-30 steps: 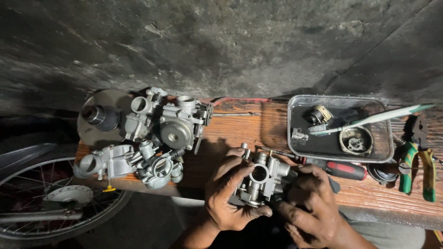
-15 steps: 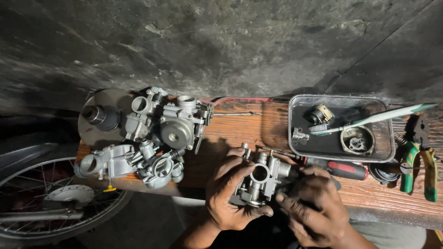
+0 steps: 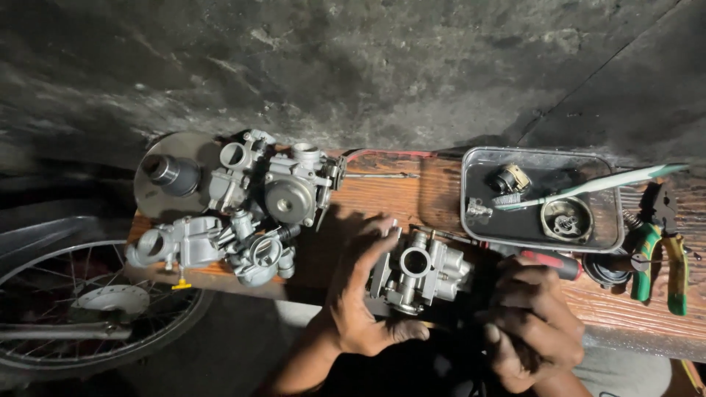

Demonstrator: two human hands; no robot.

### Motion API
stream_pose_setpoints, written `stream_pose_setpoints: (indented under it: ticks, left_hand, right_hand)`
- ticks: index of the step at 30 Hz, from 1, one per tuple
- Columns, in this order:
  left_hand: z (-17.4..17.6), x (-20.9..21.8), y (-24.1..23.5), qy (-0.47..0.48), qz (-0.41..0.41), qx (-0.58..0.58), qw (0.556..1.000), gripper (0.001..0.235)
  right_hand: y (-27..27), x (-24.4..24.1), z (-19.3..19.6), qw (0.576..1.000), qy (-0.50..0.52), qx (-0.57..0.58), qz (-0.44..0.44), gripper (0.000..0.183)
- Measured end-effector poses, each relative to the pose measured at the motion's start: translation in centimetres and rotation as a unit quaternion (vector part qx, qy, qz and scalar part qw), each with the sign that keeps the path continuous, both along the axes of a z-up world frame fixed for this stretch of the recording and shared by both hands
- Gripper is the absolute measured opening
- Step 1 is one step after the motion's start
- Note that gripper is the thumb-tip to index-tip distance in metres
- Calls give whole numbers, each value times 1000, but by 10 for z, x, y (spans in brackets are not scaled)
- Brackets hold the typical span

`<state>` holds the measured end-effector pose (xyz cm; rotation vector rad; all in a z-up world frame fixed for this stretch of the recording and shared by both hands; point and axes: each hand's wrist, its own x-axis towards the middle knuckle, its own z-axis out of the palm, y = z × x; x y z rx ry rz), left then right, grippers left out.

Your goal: The person uses a screwdriver to unscrew and disassemble a carburetor on a wooden workbench. They remove the screws and separate the carburetor body, then wipe the internal components with a black cloth.

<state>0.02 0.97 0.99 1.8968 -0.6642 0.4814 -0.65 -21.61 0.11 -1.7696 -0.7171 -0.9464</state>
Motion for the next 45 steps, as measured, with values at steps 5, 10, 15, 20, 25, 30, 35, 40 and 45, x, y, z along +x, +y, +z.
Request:
stream_pose_setpoints:
  ticks: [5,10,15,20,25,30,35,40,45]
  left_hand:
    - [19,3,9,41,-39,38,998,85]
    - [27,2,1,30,41,90,995,83]
    - [42,1,-7,110,88,24,990,72]
    - [37,-5,-12,100,135,5,986,69]
    - [33,-8,-10,104,189,3,976,68]
    - [27,-14,-9,186,221,2,957,74]
    - [28,-17,-16,222,190,-32,956,65]
    - [26,-18,-19,256,202,-8,945,65]
    - [28,-18,-18,295,231,79,924,69]
  right_hand:
    - [-5,-3,-10,999,-13,10,-48,26]
    - [-2,-6,-7,997,-4,-14,-79,24]
    - [-1,-12,-7,992,29,-54,-110,17]
    - [4,-13,4,992,17,-65,-104,17]
    - [1,-13,4,991,19,-102,-85,20]
    - [0,-12,1,989,14,-126,-82,23]
    - [-1,-10,0,992,36,-93,-72,18]
    - [0,-8,3,996,33,-76,-43,20]
    - [2,-2,-6,987,-30,-156,-11,26]
